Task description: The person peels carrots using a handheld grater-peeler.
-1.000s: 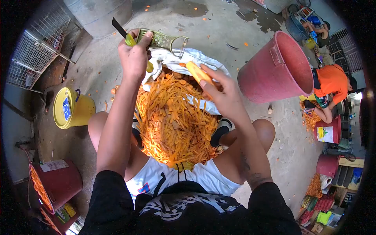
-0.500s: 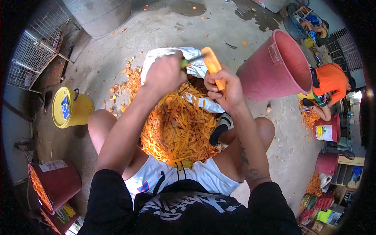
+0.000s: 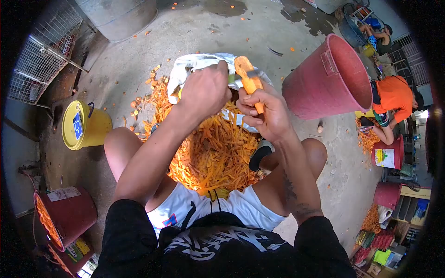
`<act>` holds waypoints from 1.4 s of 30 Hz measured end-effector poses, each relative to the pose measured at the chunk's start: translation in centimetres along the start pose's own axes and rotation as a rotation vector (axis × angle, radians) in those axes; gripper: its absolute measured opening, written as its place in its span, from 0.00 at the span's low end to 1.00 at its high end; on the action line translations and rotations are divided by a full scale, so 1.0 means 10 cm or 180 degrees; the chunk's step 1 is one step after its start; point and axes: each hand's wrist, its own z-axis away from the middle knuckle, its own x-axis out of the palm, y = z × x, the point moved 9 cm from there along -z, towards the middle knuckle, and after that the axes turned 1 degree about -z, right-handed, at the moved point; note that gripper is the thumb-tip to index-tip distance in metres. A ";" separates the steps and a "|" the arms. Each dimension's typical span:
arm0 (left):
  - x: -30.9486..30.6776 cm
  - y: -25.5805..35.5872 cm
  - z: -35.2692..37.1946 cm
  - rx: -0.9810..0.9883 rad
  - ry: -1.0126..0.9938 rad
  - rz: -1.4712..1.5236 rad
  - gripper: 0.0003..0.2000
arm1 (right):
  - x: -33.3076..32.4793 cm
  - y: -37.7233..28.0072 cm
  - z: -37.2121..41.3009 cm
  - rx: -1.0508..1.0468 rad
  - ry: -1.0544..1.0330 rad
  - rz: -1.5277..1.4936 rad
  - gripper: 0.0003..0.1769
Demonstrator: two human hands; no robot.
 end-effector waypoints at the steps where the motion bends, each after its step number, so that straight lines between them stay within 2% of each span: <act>1: 0.07 -0.20 -0.05 -0.0239 -0.0058 -0.0176 0.14 | -0.03 0.01 0.00 0.0013 0.0002 -0.0007 0.10; 3: 0.24 -0.71 -0.19 -0.0773 -0.0158 -0.0525 0.14 | 0.00 0.05 -0.02 0.0206 -0.0233 -0.0047 0.10; 5: 0.24 -0.88 -0.25 -0.0734 -0.0143 -0.0448 0.13 | 0.02 0.01 -0.03 0.0162 -0.0142 0.0064 0.11; 9: 0.04 0.01 0.00 -0.0192 -0.0343 -0.0307 0.13 | -0.20 0.00 -0.05 0.0034 0.0344 0.0331 0.12; 11: 0.02 0.23 0.11 0.0120 -0.0405 -0.0389 0.14 | -0.22 0.04 -0.05 0.0095 0.0433 0.0392 0.12; 13: 0.05 0.20 0.12 0.0129 -0.0334 -0.0371 0.14 | -0.22 0.08 -0.03 0.0192 0.0494 0.0491 0.12; 15: 0.00 0.16 0.10 0.0149 -0.0236 -0.0384 0.14 | -0.17 0.07 -0.01 0.0180 0.0394 0.0575 0.17; 17: 0.03 0.06 0.08 -0.0073 -0.0439 -0.0143 0.12 | -0.10 0.03 0.01 0.0143 0.0284 0.0665 0.21; 18: 0.08 -0.07 0.02 -0.0077 -0.0442 -0.0144 0.12 | -0.05 0.01 0.04 0.0113 0.0186 0.0746 0.24; 20: 0.21 -0.67 -0.11 -0.0635 -0.0452 -0.0771 0.14 | 0.02 0.04 0.11 0.0213 0.0269 0.0873 0.26; 21: 0.09 -0.74 -0.13 -0.0711 -0.0314 -0.0843 0.15 | 0.02 0.03 0.11 0.0274 0.0356 0.1018 0.29; 24: 0.04 -0.56 -0.09 -0.0708 -0.0313 -0.0773 0.15 | -0.12 0.04 0.02 0.0210 0.0393 0.1023 0.28; 26: 0.03 -0.05 0.05 -0.0158 -0.0334 -0.0425 0.15 | -0.27 0.07 -0.04 0.0260 0.0473 0.0928 0.28; 28: 0.03 0.16 0.10 -0.0029 -0.0375 -0.0409 0.15 | -0.28 0.11 -0.03 0.0365 0.0520 0.0871 0.28; 31: 0.10 0.02 0.01 -0.0061 -0.0451 -0.0493 0.14 | -0.29 0.10 0.02 0.0326 0.0807 0.1130 0.27; 33: 0.22 -0.57 -0.10 -0.0649 -0.0273 -0.0505 0.11 | -0.20 0.04 0.01 0.0087 0.0424 0.1459 0.24; 34: 0.16 -0.68 -0.14 -0.0753 -0.0280 -0.0497 0.11 | -0.17 0.03 0.01 0.0054 0.0419 0.1473 0.24; 35: 0.18 -0.68 -0.17 -0.0735 -0.0250 -0.0489 0.11 | -0.15 -0.07 0.04 -0.0320 0.0574 0.2073 0.24; 36: 0.12 -0.56 -0.15 -0.0623 -0.0199 -0.0472 0.11 | -0.15 -0.17 0.08 -0.0678 0.0742 0.2655 0.24; 37: 0.03 -0.41 -0.10 -0.0509 -0.0183 -0.0461 0.11 | -0.26 -0.13 0.06 -0.0664 0.0773 0.2637 0.24; 39: -0.01 -0.08 -0.01 -0.0379 -0.0246 -0.0490 0.12 | -0.32 -0.20 -0.02 -0.1243 0.0765 0.3590 0.25; 41: 0.03 0.15 0.07 0.0005 -0.0333 -0.0467 0.12 | -0.20 -0.26 0.05 -0.1175 0.0894 0.3820 0.25; 42: 0.10 0.02 0.05 -0.0061 -0.0337 -0.0499 0.14 | -0.16 -0.28 0.08 -0.1104 0.0997 0.4057 0.24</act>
